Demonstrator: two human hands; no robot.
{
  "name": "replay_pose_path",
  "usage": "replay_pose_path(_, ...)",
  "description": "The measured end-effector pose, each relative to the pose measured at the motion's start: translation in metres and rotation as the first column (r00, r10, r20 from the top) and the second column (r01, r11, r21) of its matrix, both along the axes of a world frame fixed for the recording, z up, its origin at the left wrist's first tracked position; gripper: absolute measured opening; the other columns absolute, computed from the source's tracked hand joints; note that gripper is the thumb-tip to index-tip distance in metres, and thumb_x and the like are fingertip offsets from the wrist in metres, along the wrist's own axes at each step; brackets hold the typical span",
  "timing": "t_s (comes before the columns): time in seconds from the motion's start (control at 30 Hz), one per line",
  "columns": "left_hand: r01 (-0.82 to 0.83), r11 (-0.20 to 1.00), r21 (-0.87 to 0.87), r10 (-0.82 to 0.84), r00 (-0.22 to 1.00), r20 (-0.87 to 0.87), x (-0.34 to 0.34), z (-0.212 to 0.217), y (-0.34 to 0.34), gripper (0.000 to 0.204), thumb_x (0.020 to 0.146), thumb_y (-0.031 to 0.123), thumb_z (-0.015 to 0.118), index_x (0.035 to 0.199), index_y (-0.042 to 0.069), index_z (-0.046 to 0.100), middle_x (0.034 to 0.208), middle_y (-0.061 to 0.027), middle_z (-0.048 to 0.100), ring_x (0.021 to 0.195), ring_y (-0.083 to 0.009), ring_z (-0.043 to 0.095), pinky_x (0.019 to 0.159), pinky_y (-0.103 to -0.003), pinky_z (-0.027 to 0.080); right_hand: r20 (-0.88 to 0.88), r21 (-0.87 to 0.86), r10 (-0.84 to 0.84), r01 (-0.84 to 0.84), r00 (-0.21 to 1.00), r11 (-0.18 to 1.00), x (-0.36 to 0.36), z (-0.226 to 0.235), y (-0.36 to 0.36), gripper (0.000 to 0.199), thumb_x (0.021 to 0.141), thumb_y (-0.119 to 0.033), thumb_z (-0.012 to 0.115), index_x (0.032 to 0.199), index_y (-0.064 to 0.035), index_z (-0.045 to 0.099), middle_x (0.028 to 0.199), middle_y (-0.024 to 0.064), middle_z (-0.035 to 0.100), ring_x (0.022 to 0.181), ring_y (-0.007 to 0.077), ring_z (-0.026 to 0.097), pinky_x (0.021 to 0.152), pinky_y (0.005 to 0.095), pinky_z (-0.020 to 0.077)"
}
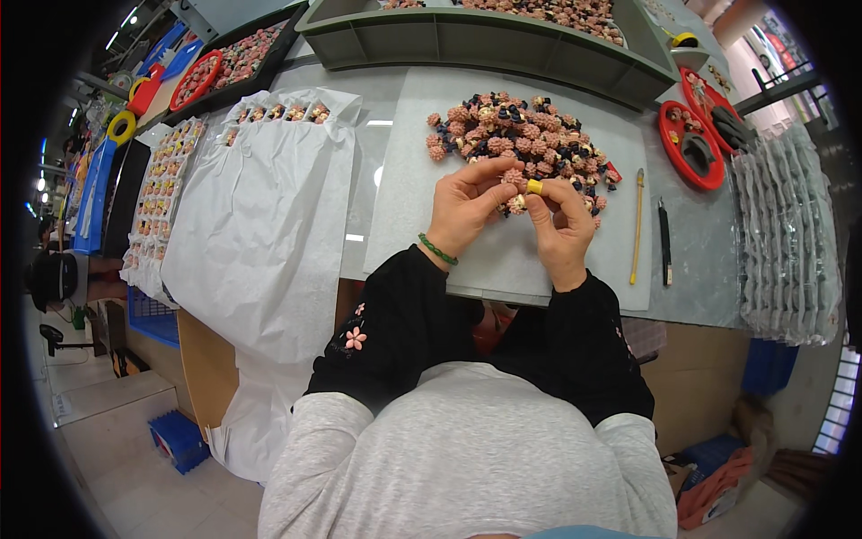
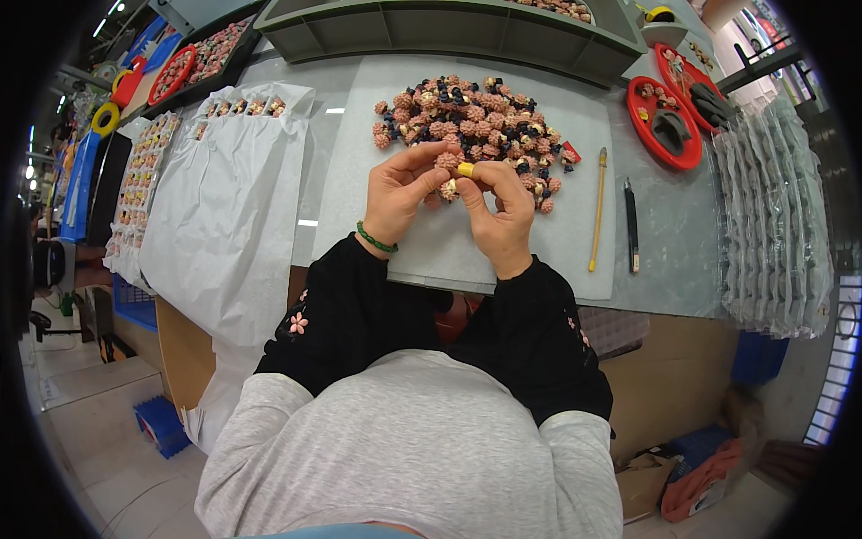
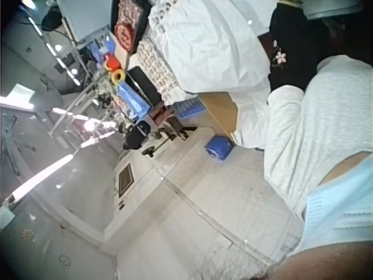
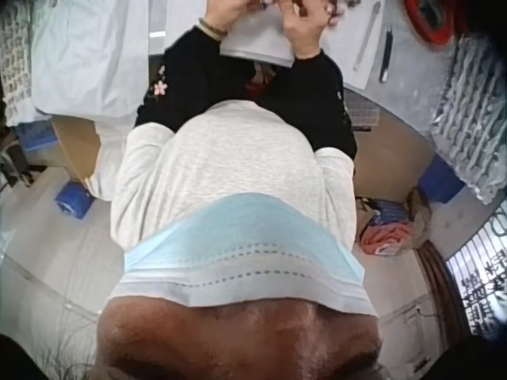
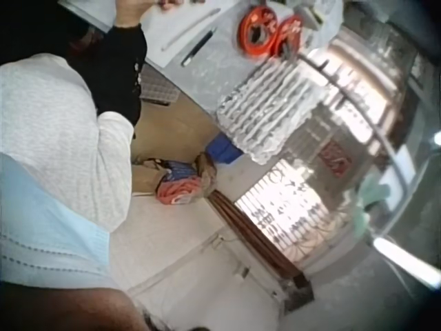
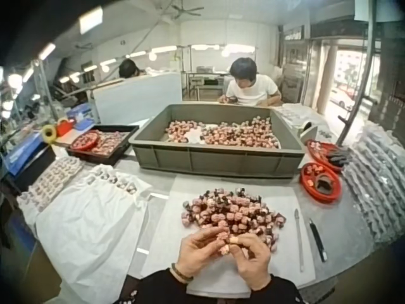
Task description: The person assembles small toy figures by attaching pieces to them by hand and places the assembled figures into compartments on a tray.
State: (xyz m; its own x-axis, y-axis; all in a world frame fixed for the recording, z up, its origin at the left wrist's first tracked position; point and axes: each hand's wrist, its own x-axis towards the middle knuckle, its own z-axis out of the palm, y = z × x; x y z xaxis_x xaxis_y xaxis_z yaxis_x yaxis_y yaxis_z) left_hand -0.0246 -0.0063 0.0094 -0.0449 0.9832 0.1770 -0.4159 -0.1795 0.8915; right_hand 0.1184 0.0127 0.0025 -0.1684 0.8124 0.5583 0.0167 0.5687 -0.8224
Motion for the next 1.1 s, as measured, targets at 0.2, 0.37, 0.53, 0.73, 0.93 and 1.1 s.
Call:
replay_pose_path(0.2,0.092,0.986,0.136,-0.064,0.978,-0.199,0.003,-0.008,0.003,0.033,0.084,0.006,0.051,0.117,0.000,0.049,0.109,-0.0063,0.052,0.094,-0.0111,0.051,0.076,-0.022,0.044,-0.064,-0.091,-0.042,0.036,0.997,0.995,-0.003,-0.005,0.000,0.012,0.074,0.002,0.064,0.085,0.0025,0.059,0.085,0.0056,0.056,0.071,0.0101,0.053,0.061,0.0208,0.0445)
replay_pose_path(0.37,0.078,0.968,0.240,0.021,0.924,-0.382,0.003,-0.010,0.002,0.046,0.075,0.001,0.061,0.118,-0.001,0.047,0.111,-0.0093,0.048,0.100,-0.0155,0.049,0.084,-0.026,0.042,-0.036,-0.055,-0.036,0.034,0.999,0.998,-0.001,-0.009,0.001,0.011,0.080,0.004,0.057,0.091,0.0012,0.057,0.087,0.0024,0.057,0.076,0.0083,0.054,0.068,0.0196,0.0448)
replay_pose_path(0.53,0.038,0.995,0.093,-0.019,0.980,-0.200,-0.001,0.029,0.000,0.042,0.075,0.000,0.060,0.116,-0.001,0.050,0.105,-0.0079,0.051,0.091,-0.0136,0.053,0.078,-0.025,0.045,-0.128,-0.196,-0.018,-0.008,0.992,0.981,0.001,-0.008,-0.001,0.014,0.087,-0.011,0.052,0.093,0.0014,0.054,0.079,0.0039,0.053,0.066,0.0092,0.049,0.057,0.0205,0.0406)
replay_pose_path(0.73,-0.241,0.735,0.634,0.577,0.713,-0.399,-0.073,0.103,0.047,0.036,0.075,0.003,0.063,0.110,0.001,0.055,0.091,-0.0024,0.056,0.079,-0.0057,0.052,0.067,-0.019,0.045,-0.105,-0.166,0.027,-0.044,0.994,0.985,-0.001,-0.004,-0.003,0.017,0.090,-0.014,0.047,0.093,0.0010,0.055,0.079,0.0033,0.055,0.067,0.0086,0.049,0.057,0.0213,0.0395)
replay_pose_path(0.93,-0.389,0.645,0.658,0.738,0.094,-0.668,-0.228,0.099,0.065,0.037,0.074,0.014,0.066,0.107,0.002,0.056,0.091,-0.0081,0.058,0.080,-0.0163,0.056,0.070,-0.026,0.046,-0.102,-0.203,0.013,-0.033,0.995,0.979,0.000,-0.005,-0.005,0.017,0.090,-0.013,0.047,0.093,0.0014,0.055,0.079,0.0039,0.055,0.068,0.0092,0.050,0.058,0.0218,0.0402)
replay_pose_path(1.1,-0.514,0.684,0.517,0.431,-0.287,-0.855,-0.340,0.039,0.034,0.038,0.072,0.020,0.062,0.104,0.001,0.057,0.081,-0.0160,0.057,0.083,-0.0301,0.055,0.073,-0.036,0.044,-0.091,-0.210,0.015,-0.034,0.996,0.977,0.000,-0.007,-0.005,0.017,0.090,-0.013,0.047,0.095,0.0019,0.054,0.080,0.0045,0.055,0.068,0.0097,0.050,0.058,0.0218,0.0405)
